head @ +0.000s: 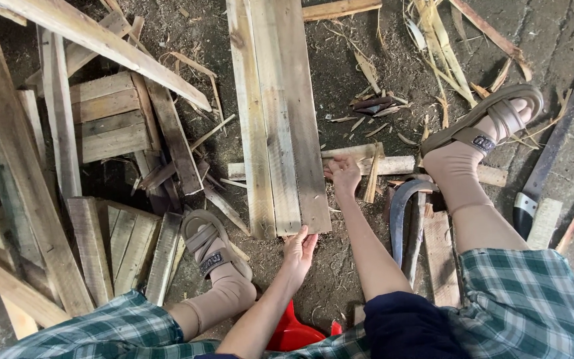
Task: The person sits on the ground and hammers nails into a wooden plank. They retrieve nails from a small bowl, position them on the wood, and strike them with a hammer to secure the plank.
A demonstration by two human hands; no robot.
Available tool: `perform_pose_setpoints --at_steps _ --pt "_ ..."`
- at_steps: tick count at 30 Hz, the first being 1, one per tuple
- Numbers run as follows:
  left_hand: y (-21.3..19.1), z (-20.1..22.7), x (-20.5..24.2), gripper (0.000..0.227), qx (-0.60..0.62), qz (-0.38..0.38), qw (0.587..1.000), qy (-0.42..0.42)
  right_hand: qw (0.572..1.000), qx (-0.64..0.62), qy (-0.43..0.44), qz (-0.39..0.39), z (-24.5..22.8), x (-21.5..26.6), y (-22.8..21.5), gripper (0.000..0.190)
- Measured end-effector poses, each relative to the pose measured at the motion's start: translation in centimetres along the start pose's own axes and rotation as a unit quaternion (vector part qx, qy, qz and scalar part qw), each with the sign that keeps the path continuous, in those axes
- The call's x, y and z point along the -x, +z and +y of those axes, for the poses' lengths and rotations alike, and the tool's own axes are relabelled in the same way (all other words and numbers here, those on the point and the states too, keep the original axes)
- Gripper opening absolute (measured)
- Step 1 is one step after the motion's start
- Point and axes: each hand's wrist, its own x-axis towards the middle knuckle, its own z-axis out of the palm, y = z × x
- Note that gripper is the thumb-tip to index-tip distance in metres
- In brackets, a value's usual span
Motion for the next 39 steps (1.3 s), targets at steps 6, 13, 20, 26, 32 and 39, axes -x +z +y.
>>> perform_pose_setpoints --at_steps 6,13,20,26,32,39 --pt "0.1 -0.1 0.2 0.041 -0.007 0.003 1.000 0.003 1.000 0.012 -0.003 -0.018 -0.7 0.3 0.1 0.011" --pt "-0.5 -0.4 -0.9 0.041 -0.009 0.000 1.000 0.006 0.999 0.021 -0.023 -0.010 -2.1 2.2 0.2 0.016" --pt "-0.6 -0.4 -1.1 0.040 -0.019 -0.003 1.000 0.011 0.999 0.036 -0.038 -0.011 -1.4 1.9 -0.4 0.030" --pt "-1.1 -0.4 -1.6 0.040 -0.024 -0.003 1.000 0.015 0.993 0.101 -0.061 -0.027 -0.4 1.6 -0.9 0.037" --pt "-1.3 -0.3 -2.2 0.037 -0.020 -0.015 1.000 0.006 0.993 0.095 -0.068 -0.003 -0.5 1.9 -0.4 0.038" --pt "-1.1 -0.2 -1.3 0.036 -0.001 -0.009 1.000 0.000 0.989 0.137 -0.048 0.038 0.8 0.0 -0.2 0.028"
